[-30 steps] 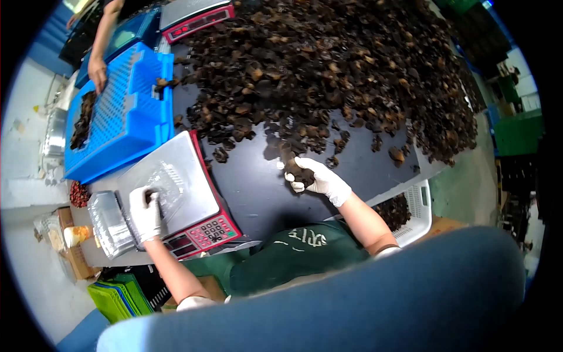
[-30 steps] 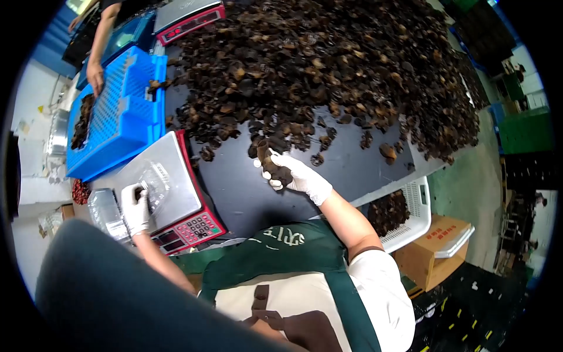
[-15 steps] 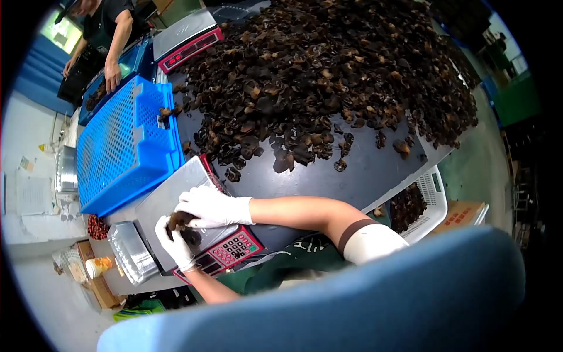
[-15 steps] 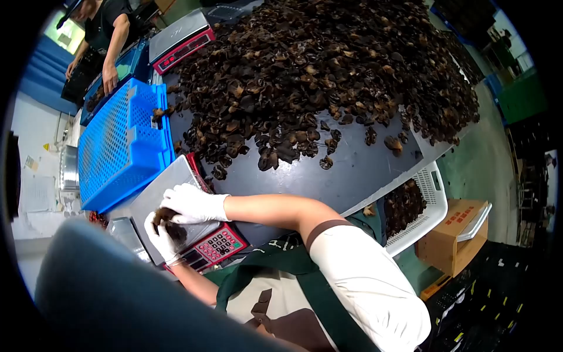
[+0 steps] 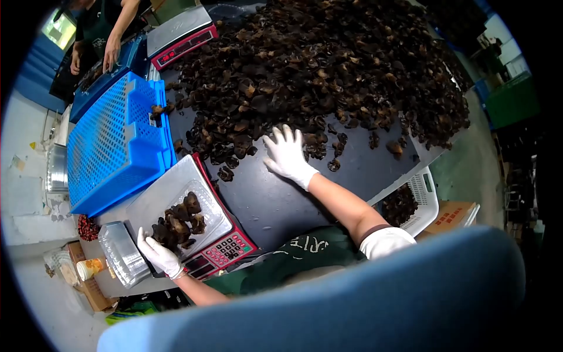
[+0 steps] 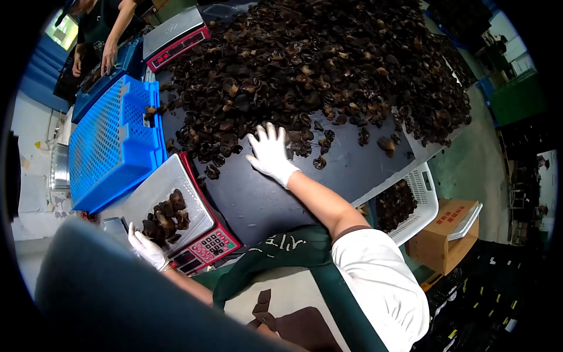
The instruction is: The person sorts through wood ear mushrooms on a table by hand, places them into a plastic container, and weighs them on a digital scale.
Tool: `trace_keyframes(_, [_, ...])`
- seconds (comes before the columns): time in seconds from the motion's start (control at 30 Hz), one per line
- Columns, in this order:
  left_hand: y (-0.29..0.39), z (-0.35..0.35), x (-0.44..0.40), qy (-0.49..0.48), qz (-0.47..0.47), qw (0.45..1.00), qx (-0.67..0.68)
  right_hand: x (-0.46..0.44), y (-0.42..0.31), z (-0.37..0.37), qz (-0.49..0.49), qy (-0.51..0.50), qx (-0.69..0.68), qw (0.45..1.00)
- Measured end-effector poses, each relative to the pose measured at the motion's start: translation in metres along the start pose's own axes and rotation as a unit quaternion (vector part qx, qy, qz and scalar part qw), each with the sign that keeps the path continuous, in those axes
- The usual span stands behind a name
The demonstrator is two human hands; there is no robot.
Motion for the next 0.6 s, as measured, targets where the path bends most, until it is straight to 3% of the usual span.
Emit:
trace_keyframes(0.07, [0.017,0.012,0.003,0.056,-0.019,0.998,-0.022,0.036,0.008,0.005,0.063,-0.014,-0.039,0.997])
trace_keyframes(0.2, [0.060,0.022,0.017,0.089,-0.037,0.993,0.065,0.113,-0.002,0.024,0.154,-0.152,-0.056,0.975])
trace_keyframes(0.27, [0.092,0.016,0.031,0.071,-0.064,0.988,0.125,0.142,-0.004,0.037,0.205,-0.152,-0.111,0.960])
trace_keyframes(0.33, [0.141,0.001,0.046,-0.008,-0.077,0.982,0.172,0.156,0.004,0.045,0.214,-0.117,-0.162,0.956])
trace_keyframes(0.37, [0.168,-0.011,0.053,-0.055,-0.100,0.976,0.185,0.152,0.009,0.059,0.213,-0.046,-0.173,0.961])
trace_keyframes(0.4, [0.188,-0.026,0.061,-0.100,-0.147,0.965,0.191,0.142,0.016,0.072,0.195,0.004,-0.185,0.963])
trace_keyframes(0.43, [0.199,-0.047,0.071,-0.163,-0.108,0.955,0.222,0.131,0.032,0.072,0.153,0.037,-0.185,0.970])
trace_keyframes(0.47, [0.214,-0.068,0.078,-0.200,-0.142,0.944,0.219,0.119,0.050,0.071,0.111,0.071,-0.184,0.974])
trace_keyframes(0.53, [0.224,-0.121,0.095,-0.250,-0.214,0.933,0.144,0.098,0.085,0.064,0.012,0.147,-0.124,0.981])
trace_keyframes(0.6, [0.229,-0.171,0.111,-0.276,-0.230,0.921,0.153,0.089,0.105,0.042,-0.097,0.077,-0.072,0.990])
Point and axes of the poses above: each hand's wrist, its own x-axis away from the middle knuckle, its own z-axis out of the back of the hand, y = z × x, the point moved 7 cm from there along -x, towards the middle knuckle, and after that the axes turned 9 degrees about -x, right-handed, at the moved point
